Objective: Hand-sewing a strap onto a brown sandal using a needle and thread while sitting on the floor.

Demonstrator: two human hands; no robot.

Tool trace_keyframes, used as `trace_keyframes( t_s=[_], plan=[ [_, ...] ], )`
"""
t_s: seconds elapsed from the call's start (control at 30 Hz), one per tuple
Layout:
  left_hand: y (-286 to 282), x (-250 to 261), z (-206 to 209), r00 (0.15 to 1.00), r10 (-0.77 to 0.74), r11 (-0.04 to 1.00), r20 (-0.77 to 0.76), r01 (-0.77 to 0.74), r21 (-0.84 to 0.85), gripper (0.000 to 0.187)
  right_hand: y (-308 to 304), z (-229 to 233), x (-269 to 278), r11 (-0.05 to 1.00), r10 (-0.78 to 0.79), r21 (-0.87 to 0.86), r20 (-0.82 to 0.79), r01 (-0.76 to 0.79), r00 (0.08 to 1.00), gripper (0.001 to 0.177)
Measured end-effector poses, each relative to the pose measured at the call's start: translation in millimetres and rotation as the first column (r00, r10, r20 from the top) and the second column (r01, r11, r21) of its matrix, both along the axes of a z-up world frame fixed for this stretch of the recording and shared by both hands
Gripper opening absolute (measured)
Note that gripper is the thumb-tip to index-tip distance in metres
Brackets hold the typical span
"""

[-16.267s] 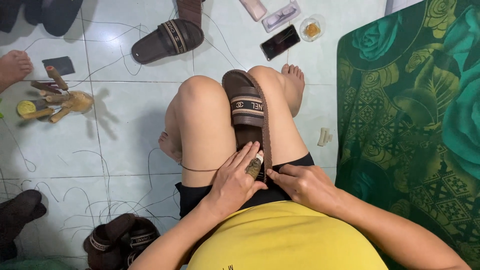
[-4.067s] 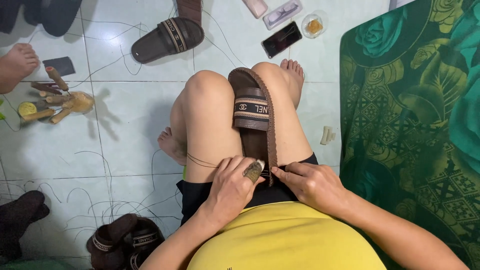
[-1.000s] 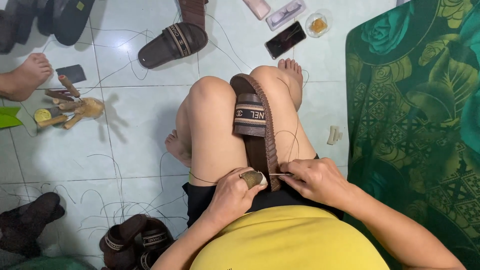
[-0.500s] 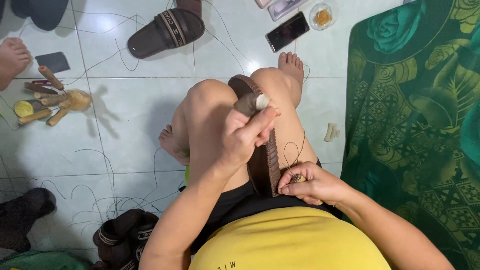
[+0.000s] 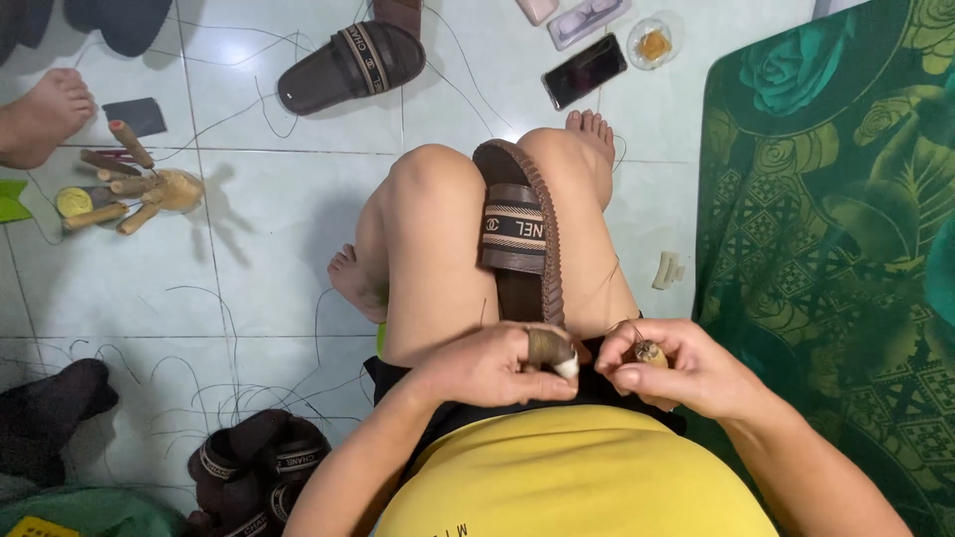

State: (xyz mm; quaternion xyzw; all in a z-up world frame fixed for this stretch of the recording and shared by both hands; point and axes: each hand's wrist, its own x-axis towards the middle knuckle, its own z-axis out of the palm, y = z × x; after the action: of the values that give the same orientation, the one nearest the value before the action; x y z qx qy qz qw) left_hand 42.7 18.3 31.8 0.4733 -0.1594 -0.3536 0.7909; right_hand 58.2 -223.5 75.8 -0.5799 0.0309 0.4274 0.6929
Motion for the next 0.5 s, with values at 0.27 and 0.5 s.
trace_keyframes(
  t_s=[0.27, 0.5],
  plan=[
    [80, -30, -8, 0.933, 0.244, 0.946, -0.267, -0.289, -0.145, 0.012, -13, 37, -7, 0.97, 0.233, -0.169, 0.45, -0.174, 0.862, 0.037],
    [195, -66, -75, 0.553, 0.804, 0.581, -0.22, -0.809, 0.091, 0.028, -26, -3, -21, 0.943, 0.168, -0.33, 0.591, 0.046, 0.789, 0.038]
  ],
)
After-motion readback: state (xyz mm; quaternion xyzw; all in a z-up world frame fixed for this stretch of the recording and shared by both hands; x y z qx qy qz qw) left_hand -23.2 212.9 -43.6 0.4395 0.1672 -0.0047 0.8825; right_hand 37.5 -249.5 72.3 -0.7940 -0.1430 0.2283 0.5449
